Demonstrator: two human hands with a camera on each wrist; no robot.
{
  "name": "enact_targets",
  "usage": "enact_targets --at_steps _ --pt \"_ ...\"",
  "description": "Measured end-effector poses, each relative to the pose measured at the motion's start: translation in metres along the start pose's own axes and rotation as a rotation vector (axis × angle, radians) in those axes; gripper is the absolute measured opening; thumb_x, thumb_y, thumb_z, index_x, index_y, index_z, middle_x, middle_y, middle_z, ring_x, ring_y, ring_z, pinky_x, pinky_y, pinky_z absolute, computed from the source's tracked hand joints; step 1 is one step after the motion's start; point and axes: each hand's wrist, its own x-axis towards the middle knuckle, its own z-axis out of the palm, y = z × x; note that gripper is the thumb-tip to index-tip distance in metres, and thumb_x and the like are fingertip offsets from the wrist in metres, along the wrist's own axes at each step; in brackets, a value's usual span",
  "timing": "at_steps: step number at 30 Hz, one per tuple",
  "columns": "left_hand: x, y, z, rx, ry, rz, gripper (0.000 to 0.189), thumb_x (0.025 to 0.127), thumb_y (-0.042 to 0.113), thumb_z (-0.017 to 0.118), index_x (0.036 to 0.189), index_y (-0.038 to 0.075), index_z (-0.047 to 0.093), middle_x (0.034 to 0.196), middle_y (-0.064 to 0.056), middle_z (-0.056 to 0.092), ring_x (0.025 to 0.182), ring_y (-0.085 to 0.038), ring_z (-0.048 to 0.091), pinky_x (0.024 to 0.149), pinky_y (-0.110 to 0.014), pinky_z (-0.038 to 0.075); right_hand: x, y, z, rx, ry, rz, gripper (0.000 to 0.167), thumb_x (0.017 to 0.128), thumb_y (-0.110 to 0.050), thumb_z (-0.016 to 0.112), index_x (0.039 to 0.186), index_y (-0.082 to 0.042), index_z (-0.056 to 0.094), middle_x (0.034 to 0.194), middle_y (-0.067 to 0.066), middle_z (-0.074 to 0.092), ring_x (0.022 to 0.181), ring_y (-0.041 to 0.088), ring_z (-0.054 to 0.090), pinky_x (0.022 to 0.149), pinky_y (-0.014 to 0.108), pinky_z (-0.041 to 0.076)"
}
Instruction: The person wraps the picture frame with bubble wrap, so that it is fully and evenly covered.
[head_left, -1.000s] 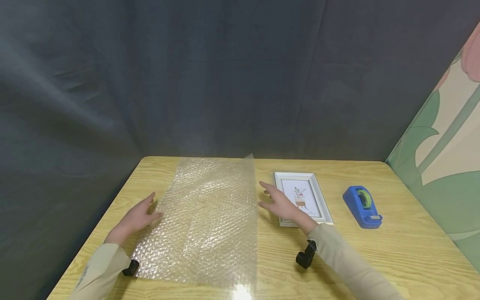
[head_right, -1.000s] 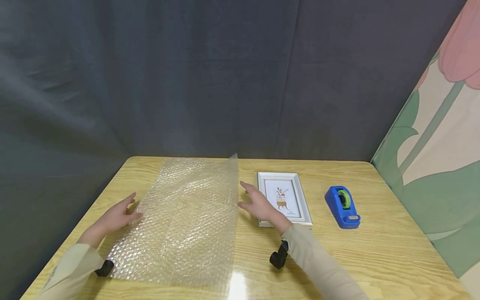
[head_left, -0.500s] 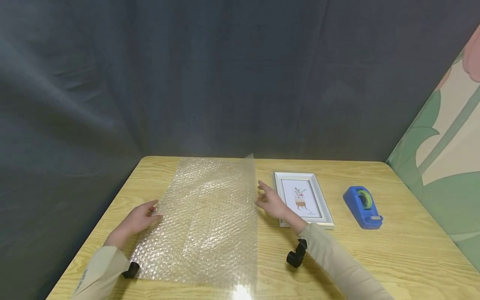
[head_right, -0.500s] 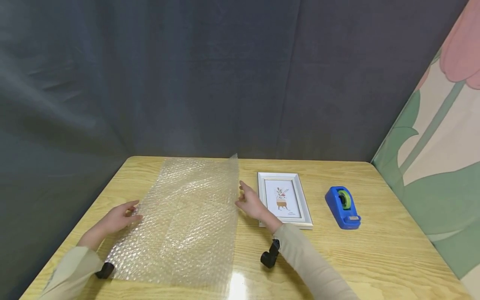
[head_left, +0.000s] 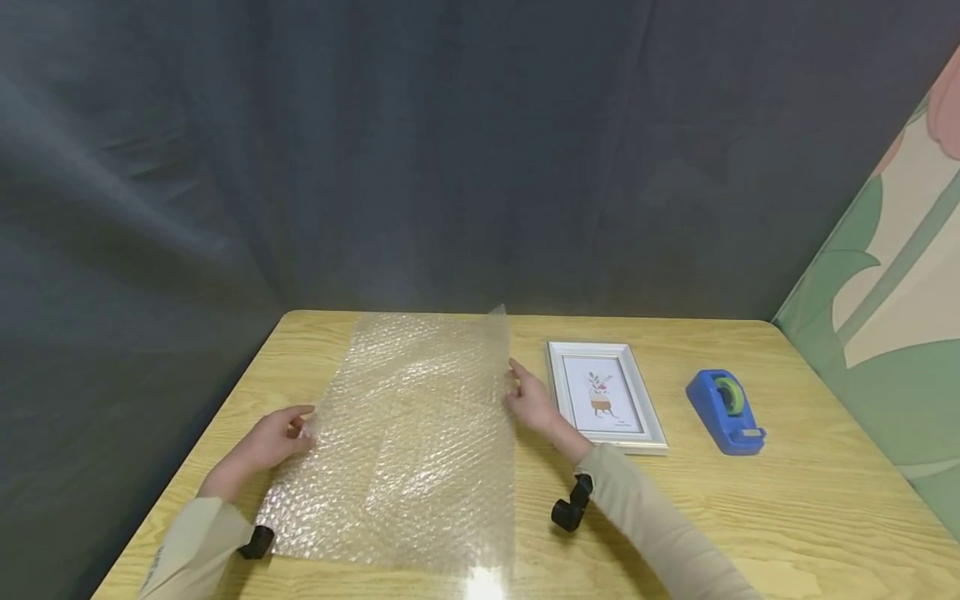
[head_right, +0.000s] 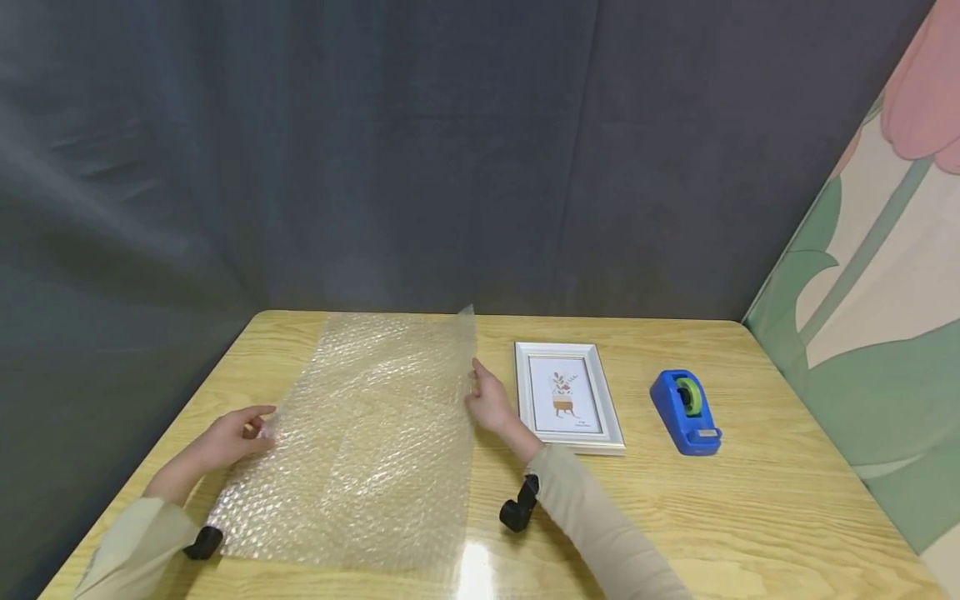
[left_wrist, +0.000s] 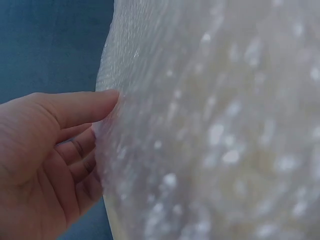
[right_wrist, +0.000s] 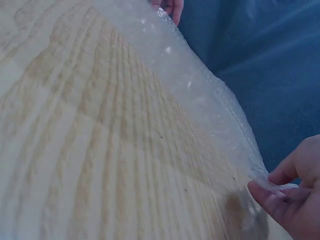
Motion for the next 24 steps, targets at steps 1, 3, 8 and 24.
enact_targets --at_steps 1,3,8,24 --pt "-0.001 0.001 0.001 -0.004 0.006 0.000 0.056 0.081 0.006 0.064 0.126 -0.016 0.039 0.085 -0.008 0.054 0.071 -0.016 0.049 0.055 -0.027 0.042 0.001 0.000 0.000 -0.001 -0.001 0.005 0.068 0.078 0.012 0.052 0.139 0.009 0.021 0.127 0.026 0.046 0.051 0.007 0.042 0.044 0.016 0.038" --pt "-0.002 0.003 0.001 -0.014 0.018 -0.011 0.056 0.081 0.005 0.064 0.128 -0.015 0.038 0.087 -0.010 0.054 0.072 -0.017 0.052 0.055 -0.027 0.044 0.003 -0.001 -0.002 0.003 -0.005 0.014 0.069 0.078 0.012 0.052 0.139 0.009 0.020 0.127 0.025 0.047 0.052 0.007 0.042 0.044 0.016 0.038" --pt "-0.004 0.012 -0.001 -0.014 0.036 -0.041 0.055 0.084 0.005 0.061 0.130 -0.011 0.038 0.093 -0.014 0.054 0.074 -0.018 0.055 0.055 -0.028 0.046 0.006 -0.004 -0.007 0.034 -0.025 0.025 0.071 0.079 0.013 0.051 0.141 0.008 0.017 0.127 0.023 0.046 0.052 0.007 0.043 0.043 0.016 0.039" --pt "0.024 0.020 -0.008 0.027 0.006 -0.064 0.048 0.084 0.001 0.057 0.129 -0.008 0.042 0.097 -0.017 0.054 0.076 -0.020 0.052 0.061 -0.030 0.046 -0.023 -0.009 -0.011 0.114 0.007 0.035 0.075 0.076 0.016 0.050 0.139 0.013 0.009 0.125 0.030 0.046 0.063 0.015 0.057 0.047 0.018 0.045"
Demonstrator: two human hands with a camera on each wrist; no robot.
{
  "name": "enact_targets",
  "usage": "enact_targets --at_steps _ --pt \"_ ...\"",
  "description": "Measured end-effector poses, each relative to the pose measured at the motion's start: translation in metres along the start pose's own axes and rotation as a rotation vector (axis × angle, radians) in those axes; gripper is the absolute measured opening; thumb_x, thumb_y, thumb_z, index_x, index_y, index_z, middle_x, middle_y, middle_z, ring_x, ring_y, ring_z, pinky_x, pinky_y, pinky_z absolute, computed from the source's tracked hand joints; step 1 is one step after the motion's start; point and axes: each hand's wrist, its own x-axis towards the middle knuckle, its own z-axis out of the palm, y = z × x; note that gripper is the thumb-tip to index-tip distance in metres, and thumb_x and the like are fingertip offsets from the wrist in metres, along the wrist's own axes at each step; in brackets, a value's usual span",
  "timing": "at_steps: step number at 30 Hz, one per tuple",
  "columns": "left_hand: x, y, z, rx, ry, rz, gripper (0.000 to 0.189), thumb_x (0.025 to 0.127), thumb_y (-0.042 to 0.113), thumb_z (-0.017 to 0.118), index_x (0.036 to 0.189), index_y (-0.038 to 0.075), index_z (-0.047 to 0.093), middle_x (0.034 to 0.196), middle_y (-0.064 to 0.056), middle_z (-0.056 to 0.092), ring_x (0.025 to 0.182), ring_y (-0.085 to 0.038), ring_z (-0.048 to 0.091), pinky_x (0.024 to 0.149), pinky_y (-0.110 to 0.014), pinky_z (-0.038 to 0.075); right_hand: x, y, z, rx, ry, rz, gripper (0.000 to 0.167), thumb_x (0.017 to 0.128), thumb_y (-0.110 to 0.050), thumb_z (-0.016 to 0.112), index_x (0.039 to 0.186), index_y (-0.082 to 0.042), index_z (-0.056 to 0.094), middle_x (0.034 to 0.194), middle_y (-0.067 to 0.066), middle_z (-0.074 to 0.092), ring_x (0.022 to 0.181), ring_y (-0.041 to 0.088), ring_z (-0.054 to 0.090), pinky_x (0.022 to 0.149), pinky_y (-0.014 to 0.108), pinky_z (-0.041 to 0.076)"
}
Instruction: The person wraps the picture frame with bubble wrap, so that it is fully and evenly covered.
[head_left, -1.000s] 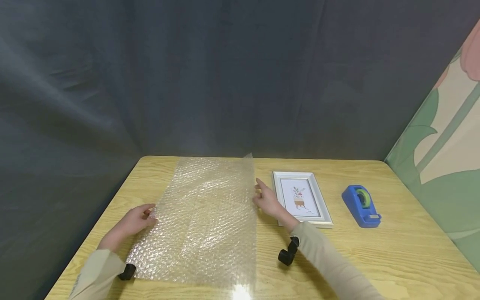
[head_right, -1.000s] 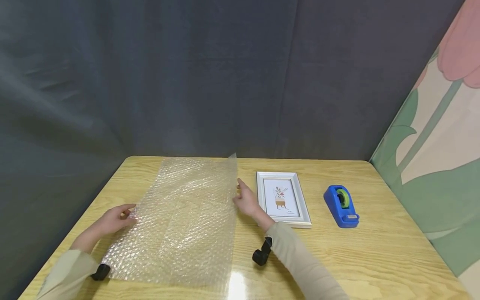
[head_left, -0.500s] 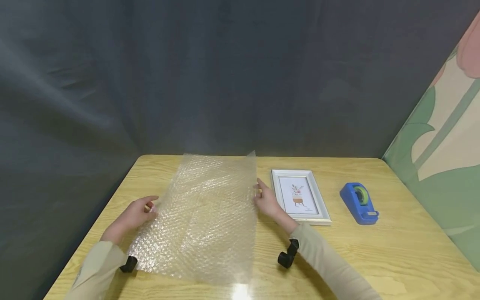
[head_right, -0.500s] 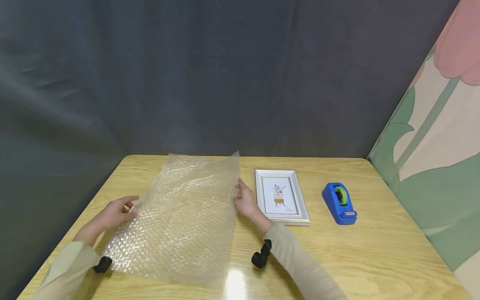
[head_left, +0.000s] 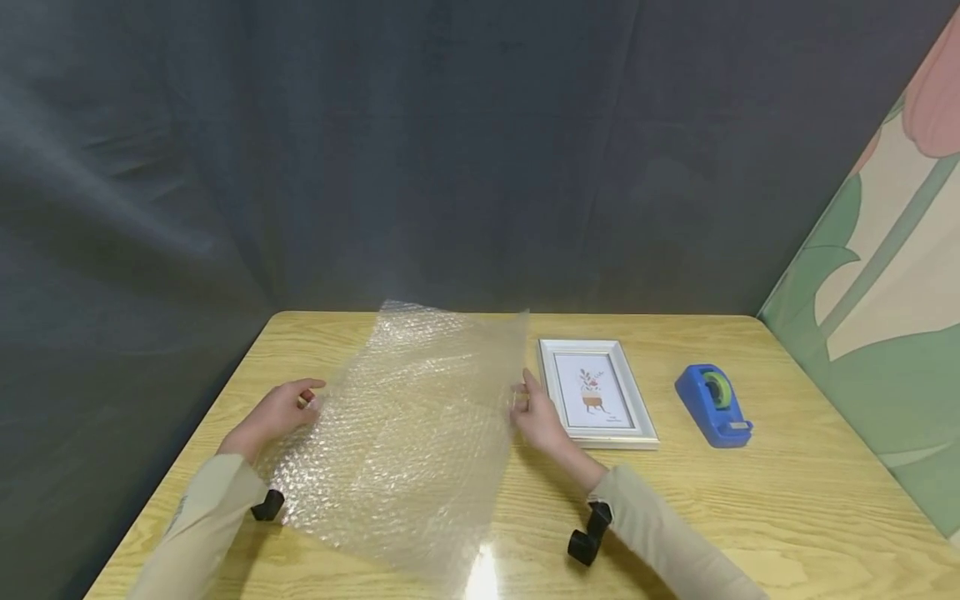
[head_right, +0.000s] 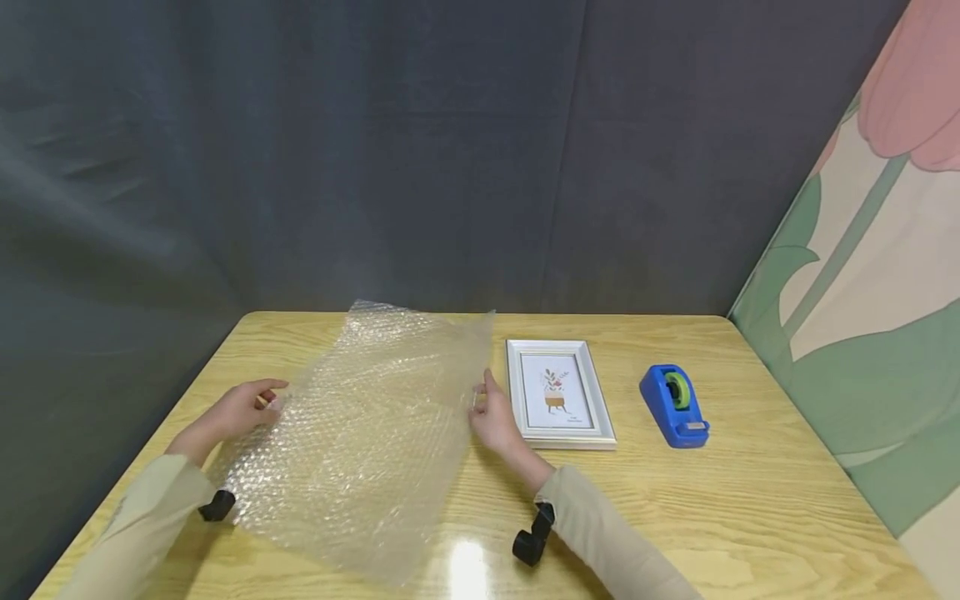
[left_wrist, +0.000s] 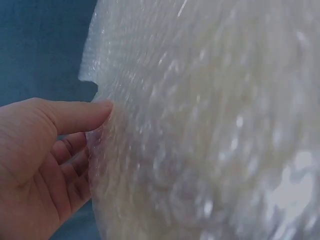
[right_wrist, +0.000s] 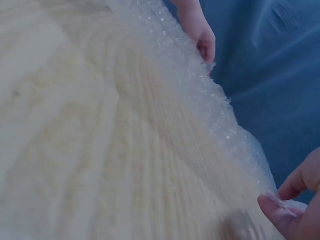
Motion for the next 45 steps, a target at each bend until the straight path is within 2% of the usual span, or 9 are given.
enact_targets --at_steps 7,12,19,24,29,35,41,43,45 --pt "-0.001 -0.007 0.006 0.020 0.031 -0.035 0.048 0.086 0.005 0.056 0.130 -0.007 0.042 0.104 -0.022 0.053 0.087 -0.029 0.055 0.066 -0.036 0.048 0.000 0.004 0.002 0.054 -0.063 0.012 0.080 0.074 0.020 0.048 0.139 0.012 0.002 0.126 0.031 0.041 0.053 0.006 0.046 0.044 0.015 0.041" --pt "-0.019 -0.011 0.009 0.023 0.064 -0.055 0.050 0.089 0.012 0.056 0.130 -0.009 0.039 0.110 -0.027 0.052 0.096 -0.039 0.054 0.071 -0.043 0.050 0.014 0.004 -0.005 -0.008 -0.070 0.018 0.080 0.077 0.014 0.050 0.139 0.012 0.000 0.131 0.035 0.032 0.056 0.009 0.048 0.043 0.017 0.043" --pt "-0.054 -0.028 0.013 -0.002 0.103 -0.078 0.052 0.089 0.017 0.056 0.130 -0.011 0.038 0.102 -0.018 0.056 0.094 -0.038 0.056 0.069 -0.041 0.050 0.047 0.011 -0.016 -0.086 -0.039 0.035 0.081 0.078 0.009 0.052 0.141 0.009 0.001 0.132 0.034 0.032 0.077 0.025 0.056 0.058 0.026 0.052" --pt "-0.070 -0.034 0.018 -0.026 0.131 -0.068 0.044 0.088 0.012 0.058 0.124 -0.009 0.047 0.089 -0.008 0.058 0.078 -0.020 0.056 0.060 -0.029 0.046 0.058 0.016 -0.017 -0.097 -0.051 0.008 0.083 0.076 0.010 0.052 0.141 0.009 0.000 0.131 0.033 0.034 0.104 0.039 0.051 0.080 0.038 0.051" --pt "-0.072 -0.029 0.021 -0.045 0.153 -0.057 0.036 0.087 0.006 0.057 0.121 -0.007 0.052 0.082 -0.005 0.055 0.062 -0.010 0.045 0.048 -0.023 0.038 0.056 0.018 -0.018 -0.147 -0.045 -0.113 0.083 0.072 0.012 0.052 0.138 0.015 0.002 0.128 0.037 0.036 0.086 0.038 0.055 0.069 0.037 0.052" --pt "-0.068 -0.022 0.025 -0.006 0.205 -0.103 0.035 0.087 0.000 0.055 0.120 -0.006 0.053 0.083 -0.007 0.055 0.061 -0.013 0.043 0.044 -0.023 0.037 0.053 0.020 -0.026 -0.114 -0.112 -0.143 0.082 0.072 0.013 0.052 0.135 0.020 0.000 0.116 0.037 0.045 0.047 0.011 0.039 0.041 0.020 0.038" --pt "-0.066 -0.019 0.029 0.030 0.249 -0.166 0.035 0.088 0.004 0.054 0.122 -0.006 0.052 0.090 -0.013 0.058 0.069 -0.019 0.050 0.050 -0.027 0.042 0.060 0.022 -0.030 -0.049 -0.156 -0.137 0.085 0.074 0.014 0.053 0.136 0.018 -0.004 0.130 0.040 0.032 0.047 0.005 0.040 0.042 0.016 0.039" --pt "-0.070 -0.018 0.031 0.021 0.262 -0.186 0.037 0.089 0.010 0.054 0.122 -0.008 0.050 0.093 -0.015 0.058 0.077 -0.024 0.054 0.056 -0.031 0.045 0.064 0.024 -0.030 -0.013 -0.168 -0.147 0.085 0.074 0.015 0.051 0.136 0.017 -0.006 0.129 0.040 0.033 0.044 0.005 0.040 0.038 0.017 0.038" --pt "-0.077 -0.016 0.034 -0.005 0.270 -0.210 0.042 0.090 0.015 0.056 0.123 -0.009 0.048 0.094 -0.014 0.057 0.084 -0.026 0.056 0.062 -0.032 0.046 0.069 0.027 -0.030 0.004 -0.179 -0.161 0.084 0.074 0.014 0.050 0.137 0.016 -0.007 0.114 0.041 0.043 0.040 0.004 0.038 0.036 0.018 0.037"
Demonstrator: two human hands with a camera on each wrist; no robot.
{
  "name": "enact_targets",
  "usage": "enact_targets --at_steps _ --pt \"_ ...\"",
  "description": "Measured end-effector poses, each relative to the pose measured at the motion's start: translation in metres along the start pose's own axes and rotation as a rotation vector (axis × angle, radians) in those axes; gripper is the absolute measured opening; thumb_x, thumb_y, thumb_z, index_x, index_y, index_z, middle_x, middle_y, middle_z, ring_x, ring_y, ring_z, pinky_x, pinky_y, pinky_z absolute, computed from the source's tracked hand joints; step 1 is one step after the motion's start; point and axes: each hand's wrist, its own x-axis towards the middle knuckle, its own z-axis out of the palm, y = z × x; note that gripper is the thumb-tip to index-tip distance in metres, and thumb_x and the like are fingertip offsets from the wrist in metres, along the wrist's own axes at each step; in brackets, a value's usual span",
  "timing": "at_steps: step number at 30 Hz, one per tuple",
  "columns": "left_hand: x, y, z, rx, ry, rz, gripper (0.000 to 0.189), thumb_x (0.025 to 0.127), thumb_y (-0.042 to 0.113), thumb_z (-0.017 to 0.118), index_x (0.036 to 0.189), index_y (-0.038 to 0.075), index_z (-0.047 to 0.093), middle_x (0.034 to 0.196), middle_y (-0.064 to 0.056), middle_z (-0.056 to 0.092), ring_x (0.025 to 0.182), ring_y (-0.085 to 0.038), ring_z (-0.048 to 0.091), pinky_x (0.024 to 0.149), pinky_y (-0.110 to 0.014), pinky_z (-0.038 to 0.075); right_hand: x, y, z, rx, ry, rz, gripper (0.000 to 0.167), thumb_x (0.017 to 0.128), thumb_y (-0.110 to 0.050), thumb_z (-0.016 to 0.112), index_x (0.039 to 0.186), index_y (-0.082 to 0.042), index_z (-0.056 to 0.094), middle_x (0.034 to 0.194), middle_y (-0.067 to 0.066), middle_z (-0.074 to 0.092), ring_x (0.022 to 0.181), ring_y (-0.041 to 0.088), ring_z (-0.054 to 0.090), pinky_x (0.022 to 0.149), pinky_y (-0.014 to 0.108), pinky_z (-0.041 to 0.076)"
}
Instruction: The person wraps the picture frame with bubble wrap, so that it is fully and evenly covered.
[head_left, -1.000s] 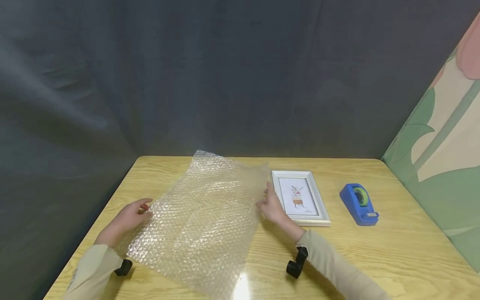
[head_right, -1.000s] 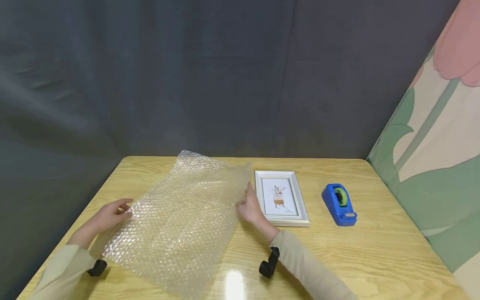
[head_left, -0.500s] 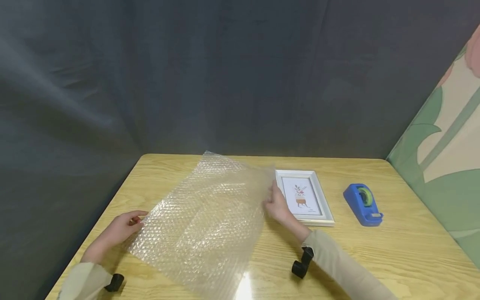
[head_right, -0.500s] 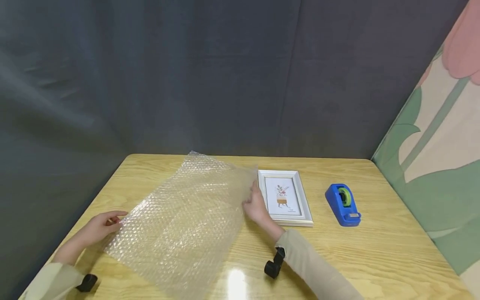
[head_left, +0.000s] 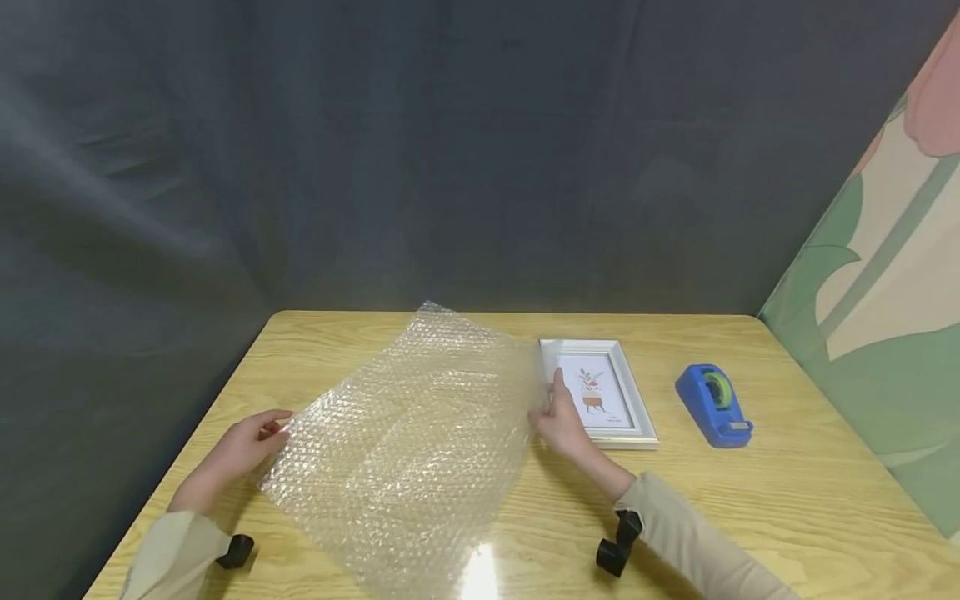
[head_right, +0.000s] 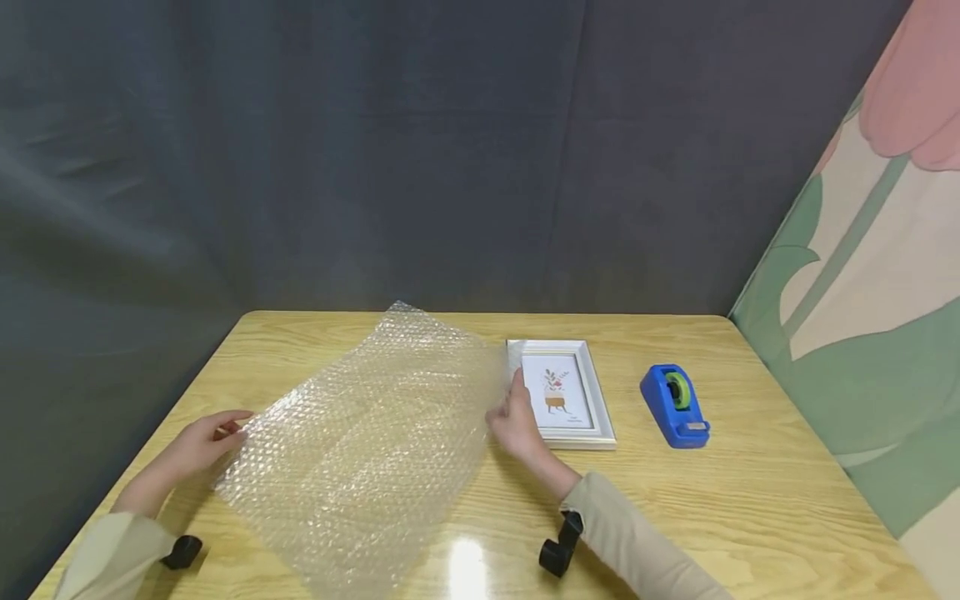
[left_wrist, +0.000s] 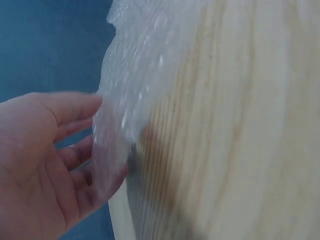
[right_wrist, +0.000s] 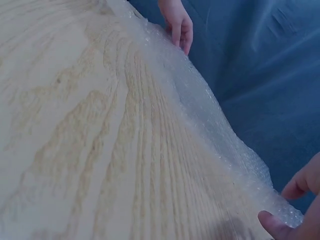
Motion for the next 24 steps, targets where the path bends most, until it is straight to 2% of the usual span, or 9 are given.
enact_targets --at_steps 2,5,7,8,9,11,14,17,24 --pt "-0.006 -0.002 -0.002 -0.036 -0.001 -0.012 0.047 0.089 0.017 0.058 0.125 -0.010 0.045 0.093 -0.013 0.056 0.085 -0.026 0.056 0.061 -0.031 0.047 0.001 0.002 0.001 -0.019 0.009 -0.037 0.082 0.074 0.015 0.048 0.135 0.018 -0.006 0.114 0.044 0.041 0.038 0.006 0.038 0.037 0.022 0.038" --pt "-0.015 -0.003 -0.004 -0.101 -0.006 -0.018 0.051 0.086 0.013 0.061 0.126 -0.011 0.042 0.089 -0.011 0.053 0.075 -0.019 0.054 0.053 -0.026 0.044 0.002 0.004 0.003 -0.080 0.020 -0.091 0.078 0.075 0.015 0.047 0.134 0.022 -0.004 0.123 0.048 0.031 0.059 0.021 0.053 0.068 0.032 0.051" --pt "-0.020 -0.004 -0.005 -0.132 -0.004 -0.002 0.048 0.085 0.010 0.062 0.124 -0.011 0.043 0.086 -0.010 0.053 0.067 -0.013 0.050 0.048 -0.025 0.042 0.002 0.004 0.003 -0.110 0.037 -0.112 0.076 0.075 0.016 0.047 0.133 0.023 -0.002 0.135 0.045 0.013 0.082 0.031 0.053 0.084 0.040 0.046" --pt "-0.021 -0.005 -0.005 -0.137 -0.002 0.006 0.046 0.085 0.008 0.062 0.122 -0.012 0.044 0.084 -0.010 0.053 0.065 -0.011 0.049 0.047 -0.024 0.041 0.001 0.004 0.002 -0.114 0.041 -0.109 0.076 0.075 0.016 0.047 0.133 0.023 -0.001 0.136 0.043 0.014 0.083 0.033 0.052 0.085 0.040 0.045" --pt "-0.021 -0.006 -0.005 -0.144 -0.002 0.016 0.043 0.084 0.006 0.061 0.120 -0.012 0.045 0.083 -0.009 0.052 0.063 -0.010 0.047 0.046 -0.024 0.041 0.000 0.004 0.002 -0.106 0.043 -0.102 0.076 0.075 0.016 0.047 0.133 0.023 -0.002 0.136 0.042 0.016 0.083 0.032 0.053 0.083 0.039 0.047" --pt "-0.024 -0.004 -0.002 -0.126 0.019 0.018 0.037 0.085 0.004 0.060 0.116 -0.011 0.049 0.081 -0.008 0.052 0.063 -0.009 0.047 0.047 -0.023 0.041 0.001 0.005 0.000 -0.057 0.025 -0.077 0.077 0.076 0.016 0.046 0.134 0.020 -0.005 0.136 0.040 0.021 0.072 0.023 0.057 0.065 0.029 0.051" --pt "-0.024 -0.001 0.001 -0.087 0.055 -0.001 0.030 0.085 0.002 0.059 0.113 -0.009 0.053 0.080 -0.006 0.052 0.063 -0.009 0.048 0.047 -0.023 0.041 0.000 0.005 -0.003 0.062 -0.012 -0.037 0.080 0.080 0.015 0.044 0.135 0.015 -0.013 0.135 0.038 0.024 0.047 0.007 0.044 0.040 0.019 0.039" --pt "-0.022 0.004 0.003 -0.057 0.088 -0.030 0.029 0.086 0.002 0.057 0.113 -0.007 0.054 0.081 -0.007 0.052 0.063 -0.012 0.048 0.046 -0.024 0.041 0.000 0.004 -0.006 0.132 -0.041 -0.017 0.082 0.081 0.016 0.044 0.136 0.012 -0.018 0.136 0.037 0.021 0.054 0.008 0.048 0.042 0.017 0.040" --pt "-0.025 0.011 0.005 0.005 0.142 -0.081 0.027 0.087 0.002 0.056 0.113 -0.007 0.054 0.085 -0.009 0.054 0.066 -0.015 0.050 0.048 -0.025 0.043 0.005 0.011 -0.008 0.153 -0.083 -0.042 0.085 0.080 0.016 0.047 0.136 0.012 -0.017 0.135 0.038 0.024 0.063 0.013 0.052 0.050 0.017 0.045"
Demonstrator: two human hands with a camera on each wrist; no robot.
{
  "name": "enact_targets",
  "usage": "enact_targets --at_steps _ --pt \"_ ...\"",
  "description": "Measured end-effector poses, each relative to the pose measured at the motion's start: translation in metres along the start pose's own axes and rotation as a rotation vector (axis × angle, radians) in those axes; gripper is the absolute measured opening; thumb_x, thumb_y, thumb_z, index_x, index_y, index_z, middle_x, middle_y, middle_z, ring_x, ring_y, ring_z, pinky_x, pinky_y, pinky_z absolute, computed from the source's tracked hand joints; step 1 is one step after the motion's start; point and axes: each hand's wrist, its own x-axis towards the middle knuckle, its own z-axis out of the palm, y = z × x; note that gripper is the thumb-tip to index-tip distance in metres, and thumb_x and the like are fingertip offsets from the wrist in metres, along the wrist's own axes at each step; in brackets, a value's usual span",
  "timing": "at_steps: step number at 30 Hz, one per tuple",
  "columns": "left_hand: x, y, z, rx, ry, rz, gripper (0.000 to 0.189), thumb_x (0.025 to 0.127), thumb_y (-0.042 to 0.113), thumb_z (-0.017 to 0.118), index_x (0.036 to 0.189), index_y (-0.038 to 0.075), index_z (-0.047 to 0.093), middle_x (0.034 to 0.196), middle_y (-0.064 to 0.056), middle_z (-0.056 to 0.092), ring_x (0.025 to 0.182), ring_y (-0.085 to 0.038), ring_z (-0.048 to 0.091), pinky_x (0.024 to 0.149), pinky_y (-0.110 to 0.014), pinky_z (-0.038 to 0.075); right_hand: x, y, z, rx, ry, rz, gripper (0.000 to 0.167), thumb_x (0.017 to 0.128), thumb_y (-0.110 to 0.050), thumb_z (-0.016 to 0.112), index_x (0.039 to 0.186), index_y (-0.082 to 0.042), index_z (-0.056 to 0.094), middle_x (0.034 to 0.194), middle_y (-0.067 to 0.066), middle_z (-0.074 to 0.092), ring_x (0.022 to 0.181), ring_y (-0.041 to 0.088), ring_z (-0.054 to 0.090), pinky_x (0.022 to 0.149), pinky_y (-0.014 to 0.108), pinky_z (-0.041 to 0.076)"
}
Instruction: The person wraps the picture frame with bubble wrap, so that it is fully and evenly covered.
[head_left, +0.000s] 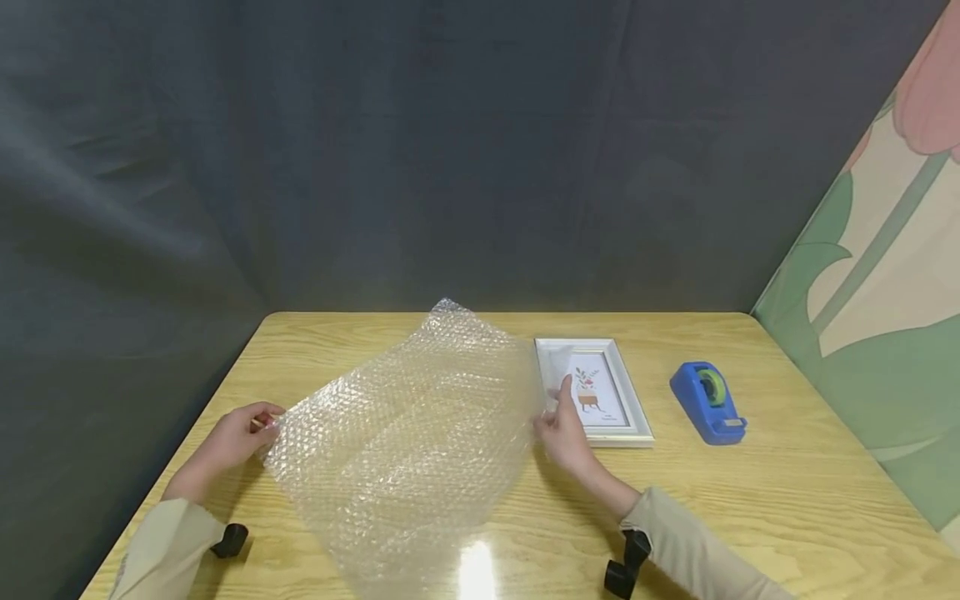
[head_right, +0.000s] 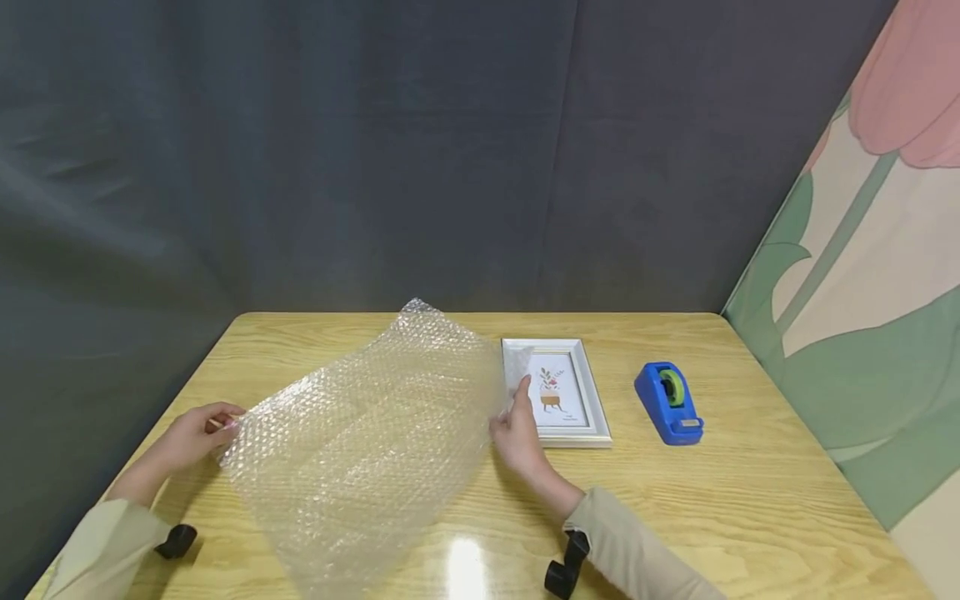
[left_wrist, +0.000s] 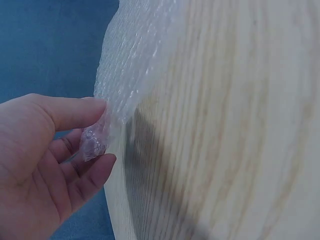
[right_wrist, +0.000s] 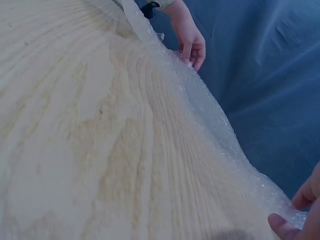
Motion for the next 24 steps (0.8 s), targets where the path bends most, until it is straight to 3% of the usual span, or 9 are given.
enact_targets --at_steps 9,16,24 --pt "-0.001 0.004 0.005 0.077 0.060 -0.033 0.027 0.085 0.001 0.058 0.110 -0.008 0.057 0.086 -0.014 0.058 0.071 -0.021 0.056 0.053 -0.027 0.044 0.002 0.013 -0.009 0.039 -0.080 0.002 0.093 0.076 0.017 0.051 0.136 0.009 -0.020 0.134 0.042 0.019 0.068 0.015 0.053 0.058 0.018 0.047" --pt "-0.002 0.008 0.009 0.117 0.102 -0.067 0.027 0.084 0.002 0.059 0.108 -0.010 0.057 0.087 -0.017 0.059 0.071 -0.024 0.057 0.054 -0.029 0.045 0.005 0.019 -0.016 0.087 -0.130 0.026 0.094 0.077 0.016 0.051 0.137 0.007 -0.021 0.135 0.039 0.021 0.064 0.011 0.052 0.053 0.016 0.045" --pt "-0.001 0.006 0.007 0.105 0.087 -0.109 0.028 0.085 0.004 0.057 0.109 -0.010 0.056 0.090 -0.020 0.059 0.074 -0.026 0.056 0.053 -0.028 0.044 0.002 0.024 -0.015 0.059 -0.098 -0.005 0.095 0.075 0.016 0.053 0.138 0.007 -0.017 0.129 0.040 0.028 0.062 0.009 0.053 0.053 0.017 0.047"
